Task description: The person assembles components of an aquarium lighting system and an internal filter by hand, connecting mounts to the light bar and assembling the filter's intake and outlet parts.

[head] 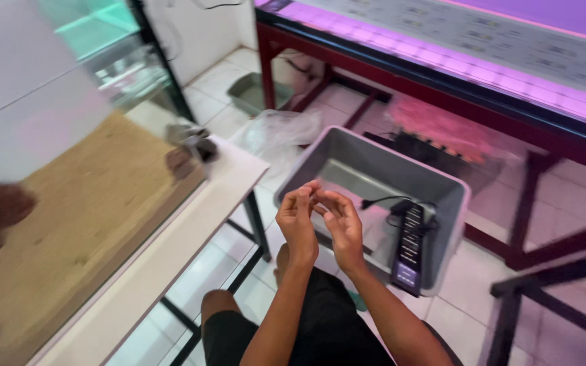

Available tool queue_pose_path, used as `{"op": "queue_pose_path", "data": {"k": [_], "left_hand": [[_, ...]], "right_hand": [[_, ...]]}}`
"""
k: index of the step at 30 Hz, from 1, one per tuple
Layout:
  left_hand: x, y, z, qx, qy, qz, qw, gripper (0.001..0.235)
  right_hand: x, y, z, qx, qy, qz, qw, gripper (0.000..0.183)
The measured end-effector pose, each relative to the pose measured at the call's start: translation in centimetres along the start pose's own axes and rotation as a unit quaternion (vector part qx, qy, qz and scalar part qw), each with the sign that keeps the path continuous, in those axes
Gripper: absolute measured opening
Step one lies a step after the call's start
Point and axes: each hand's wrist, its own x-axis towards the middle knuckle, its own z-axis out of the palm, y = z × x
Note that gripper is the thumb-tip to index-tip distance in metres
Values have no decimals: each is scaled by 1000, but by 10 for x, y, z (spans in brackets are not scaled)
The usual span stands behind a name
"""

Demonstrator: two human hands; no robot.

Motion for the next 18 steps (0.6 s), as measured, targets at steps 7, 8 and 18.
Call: {"op": "queue_pose_path", "data": {"k": [7,8,18], "left_hand": [[7,60,-56,-3,92,92,991,41],[7,67,-65,-12,106,103,989,39],[-24,142,-128,-7,239,220,946,28]], "right_hand": [[2,24,70,56,-124,35,990,37],[1,21,83,67,-136,47,987,37],[-34,44,175,122,-284,119,944,36]]}}
